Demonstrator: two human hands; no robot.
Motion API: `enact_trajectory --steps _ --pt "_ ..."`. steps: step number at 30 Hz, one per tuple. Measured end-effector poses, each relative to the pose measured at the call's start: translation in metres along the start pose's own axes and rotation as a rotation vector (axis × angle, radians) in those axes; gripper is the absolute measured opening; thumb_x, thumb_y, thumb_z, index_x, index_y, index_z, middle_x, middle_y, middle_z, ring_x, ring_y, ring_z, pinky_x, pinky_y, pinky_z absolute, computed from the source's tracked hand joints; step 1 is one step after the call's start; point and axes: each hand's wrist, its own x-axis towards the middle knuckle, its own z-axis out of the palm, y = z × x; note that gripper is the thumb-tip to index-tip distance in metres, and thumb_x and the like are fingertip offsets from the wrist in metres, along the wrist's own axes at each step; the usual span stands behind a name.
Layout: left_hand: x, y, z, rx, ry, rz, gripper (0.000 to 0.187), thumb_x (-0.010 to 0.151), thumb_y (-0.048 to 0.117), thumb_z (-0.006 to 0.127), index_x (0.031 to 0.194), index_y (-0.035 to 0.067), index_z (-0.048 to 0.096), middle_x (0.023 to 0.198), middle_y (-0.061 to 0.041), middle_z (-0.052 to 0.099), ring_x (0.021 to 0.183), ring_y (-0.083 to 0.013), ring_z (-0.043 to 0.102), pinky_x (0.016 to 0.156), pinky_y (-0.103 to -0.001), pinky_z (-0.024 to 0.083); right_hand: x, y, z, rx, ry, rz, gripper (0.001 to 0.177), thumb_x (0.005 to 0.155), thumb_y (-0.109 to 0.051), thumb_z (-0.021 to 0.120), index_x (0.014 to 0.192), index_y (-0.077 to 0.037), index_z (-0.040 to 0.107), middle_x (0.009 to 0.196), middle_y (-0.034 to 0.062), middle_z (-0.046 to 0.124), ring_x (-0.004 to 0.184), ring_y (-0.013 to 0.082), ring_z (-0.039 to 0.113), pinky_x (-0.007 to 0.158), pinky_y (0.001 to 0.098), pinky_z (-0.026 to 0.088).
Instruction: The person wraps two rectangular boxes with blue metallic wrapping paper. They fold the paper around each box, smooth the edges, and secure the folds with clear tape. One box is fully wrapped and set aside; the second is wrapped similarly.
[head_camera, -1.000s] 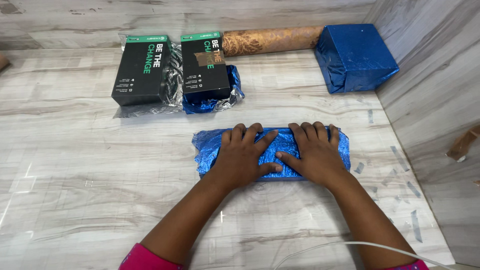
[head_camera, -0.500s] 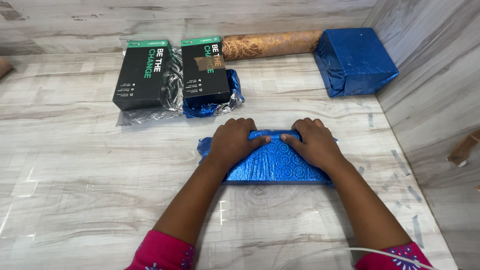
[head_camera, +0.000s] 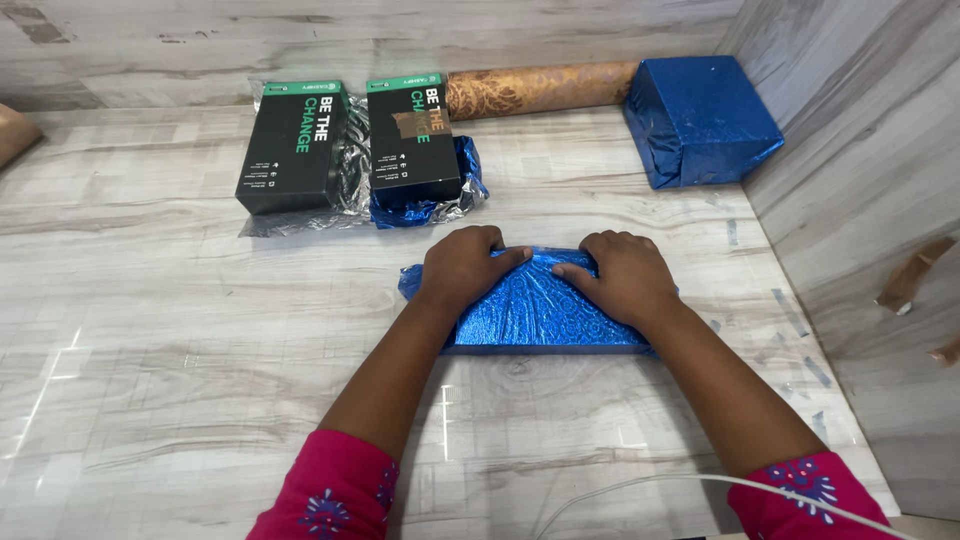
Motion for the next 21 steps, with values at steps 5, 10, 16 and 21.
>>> enact_trajectory --steps 5,10,16,21 --pt "0.003 -0.003 0.003 0.0 0.021 0.017 0.059 0.08 0.068 0.068 0.089 0.011 0.077 0.089 -0.013 0.074 0.091 -0.0316 0.072 0.076 -0.046 0.054 -0.014 -0.009 -0.019 -0.029 -0.118 -0.174 0.108 0.065 -0.066 0.083 0.145 -0.005 0.045 0.142 0.0205 0.053 0.138 0.0368 0.043 0.115 0.0576 0.02" --pt "0.011 -0.009 0.011 0.018 0.029 0.013 0.058 0.081 0.069 0.067 0.084 0.011 0.077 0.086 -0.013 0.074 0.088 -0.0308 0.072 0.075 -0.046 0.055 -0.018 -0.021 -0.042 -0.16 -0.448 -0.179 0.152 0.049 -0.063 0.096 0.162 -0.01 0.009 0.16 0.0219 0.03 0.149 0.0359 0.024 0.122 0.0554 0.009" --pt "0.022 -0.014 0.016 0.07 0.099 0.15 0.056 0.086 0.064 0.066 0.072 0.01 0.075 0.074 -0.013 0.072 0.078 -0.0325 0.072 0.071 -0.048 0.054 -0.021 -0.032 -0.052 -0.128 -0.388 -0.181 0.14 0.049 -0.054 0.094 0.158 -0.011 0.018 0.153 0.0191 0.038 0.145 0.0345 0.033 0.124 0.0503 0.017" --pt "0.017 0.0 0.005 0.244 0.317 0.465 0.046 0.095 0.051 0.066 0.073 0.011 0.074 0.072 -0.013 0.071 0.07 -0.033 0.071 0.063 -0.048 0.054 -0.039 -0.029 -0.049 -0.132 -0.162 -0.287 0.144 0.043 -0.054 0.096 0.159 -0.009 0.024 0.149 0.0219 0.042 0.135 0.0382 0.038 0.118 0.0527 0.021"
